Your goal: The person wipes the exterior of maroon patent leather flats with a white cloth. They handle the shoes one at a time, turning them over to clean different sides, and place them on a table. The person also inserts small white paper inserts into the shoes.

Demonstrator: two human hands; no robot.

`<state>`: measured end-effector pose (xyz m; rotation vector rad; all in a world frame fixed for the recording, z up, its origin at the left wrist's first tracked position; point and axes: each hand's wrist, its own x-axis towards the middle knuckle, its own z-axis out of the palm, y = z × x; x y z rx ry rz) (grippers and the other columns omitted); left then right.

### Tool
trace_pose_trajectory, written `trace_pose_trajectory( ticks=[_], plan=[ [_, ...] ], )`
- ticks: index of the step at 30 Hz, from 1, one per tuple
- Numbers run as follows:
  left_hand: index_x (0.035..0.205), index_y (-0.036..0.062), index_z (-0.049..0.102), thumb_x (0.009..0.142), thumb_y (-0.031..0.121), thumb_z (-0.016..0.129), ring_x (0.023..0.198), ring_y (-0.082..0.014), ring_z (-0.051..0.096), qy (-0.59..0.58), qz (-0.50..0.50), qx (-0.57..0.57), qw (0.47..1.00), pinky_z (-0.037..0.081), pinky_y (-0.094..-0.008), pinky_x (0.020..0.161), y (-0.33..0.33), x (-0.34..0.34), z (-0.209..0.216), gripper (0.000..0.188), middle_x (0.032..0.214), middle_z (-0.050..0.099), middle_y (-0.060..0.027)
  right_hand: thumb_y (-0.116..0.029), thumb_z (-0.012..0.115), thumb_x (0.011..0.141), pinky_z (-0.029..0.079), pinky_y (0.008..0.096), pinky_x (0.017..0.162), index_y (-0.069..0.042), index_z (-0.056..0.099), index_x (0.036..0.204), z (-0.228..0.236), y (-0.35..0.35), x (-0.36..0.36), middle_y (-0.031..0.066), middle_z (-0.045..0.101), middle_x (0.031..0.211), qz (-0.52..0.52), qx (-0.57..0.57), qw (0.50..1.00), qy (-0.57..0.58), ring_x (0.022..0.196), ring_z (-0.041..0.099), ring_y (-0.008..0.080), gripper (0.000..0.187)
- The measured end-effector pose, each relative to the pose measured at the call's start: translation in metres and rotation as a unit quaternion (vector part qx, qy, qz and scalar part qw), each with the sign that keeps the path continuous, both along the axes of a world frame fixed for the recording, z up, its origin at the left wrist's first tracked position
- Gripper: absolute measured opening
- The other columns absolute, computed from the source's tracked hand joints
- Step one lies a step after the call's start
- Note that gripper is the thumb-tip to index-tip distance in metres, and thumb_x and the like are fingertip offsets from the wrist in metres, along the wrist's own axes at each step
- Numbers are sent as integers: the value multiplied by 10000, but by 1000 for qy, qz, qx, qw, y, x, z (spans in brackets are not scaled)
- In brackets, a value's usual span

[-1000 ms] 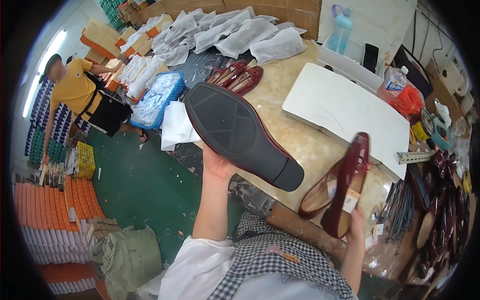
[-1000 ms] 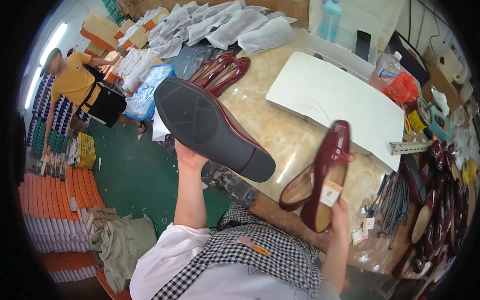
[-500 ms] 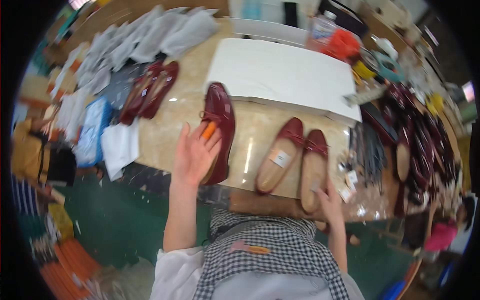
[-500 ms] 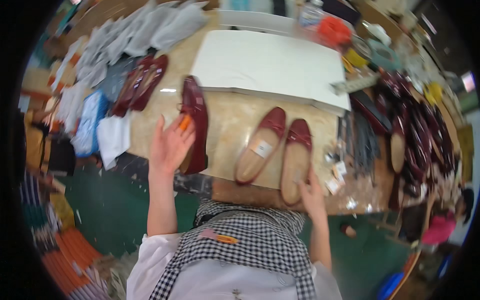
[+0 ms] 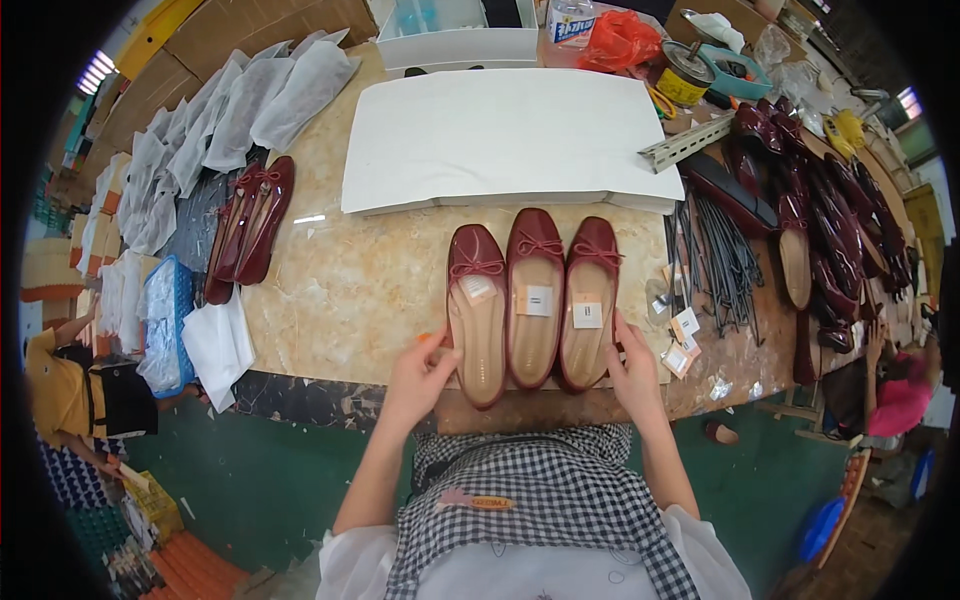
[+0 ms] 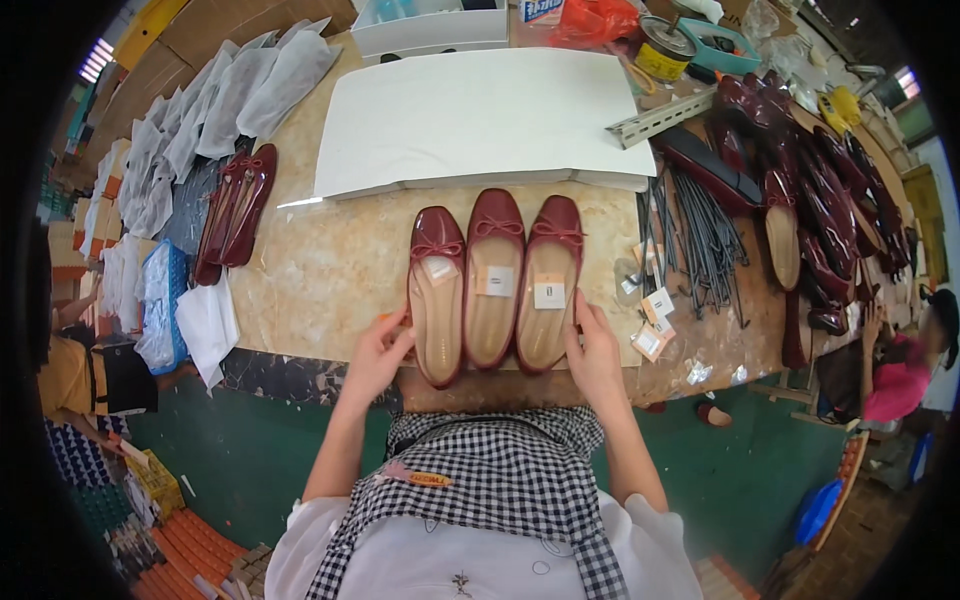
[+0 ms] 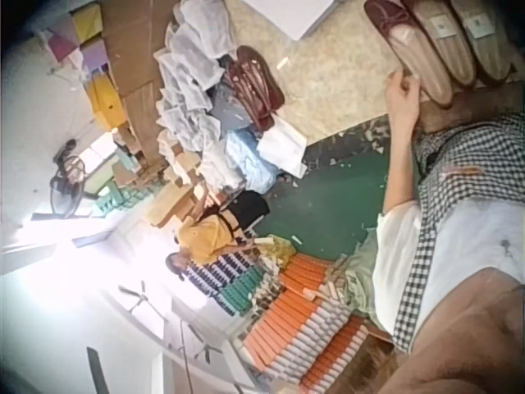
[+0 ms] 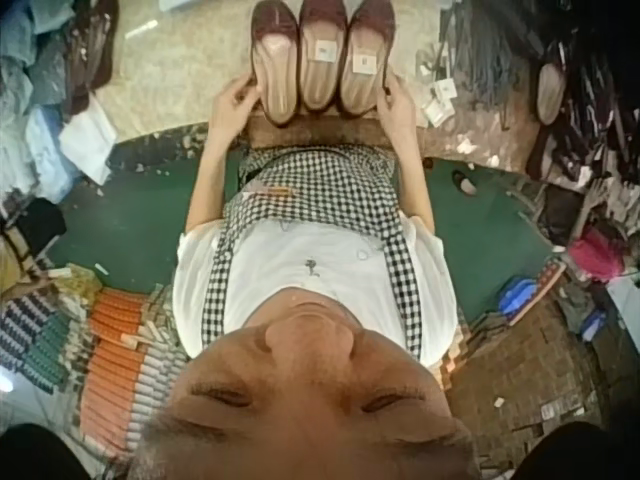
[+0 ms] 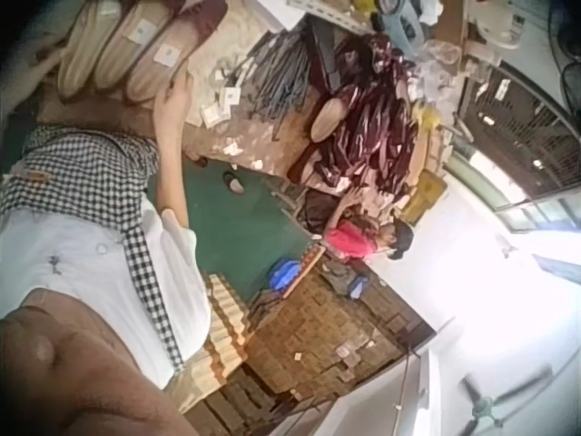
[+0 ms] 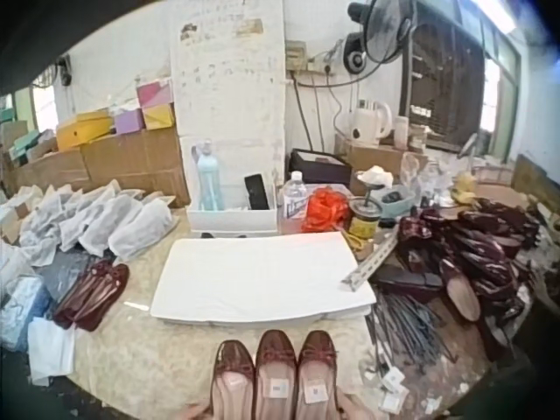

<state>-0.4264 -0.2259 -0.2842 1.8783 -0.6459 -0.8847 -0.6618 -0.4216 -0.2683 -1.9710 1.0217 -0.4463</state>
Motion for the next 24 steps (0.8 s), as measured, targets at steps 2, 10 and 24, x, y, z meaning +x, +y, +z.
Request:
trace_pose_trajectory(
  ticks=[2, 10, 24],
  plan=[
    [1179, 30, 609, 859, 235, 620, 799, -252, 598, -249, -77, 105, 960, 485, -332, 690, -25, 33, 30, 381, 988, 595, -178, -8, 491, 864, 478, 345, 808, 8, 451, 1312, -2, -9, 0, 198, 558, 1091, 3, -26, 1000, 5, 949, 594, 326, 451],
    [1414, 226, 368, 887, 367, 555, 1312, -413, 286, -598, -73, 92, 793, 198, -697, 997, -258, 139, 28, 576, 1430, 318, -215, -63, 515, 900, 506, 319, 719, 2, 368, 1374, 16, -11, -11, 195, 528, 1206, 28, -31, 999, 22, 903, 609, 256, 501],
    [918, 102, 643, 736, 191, 656, 1120, -330, 513, -327, -324, -331, 824, 379, -463, 967, -122, -51, 103, 203, 1104, 558, -162, -134, 535, 914, 477, 285, 890, -57, 405, 1366, 57, 6, 10, 81, 519, 1272, -132, 550, 754, -335, 1068, 552, 154, 477]
  ],
)
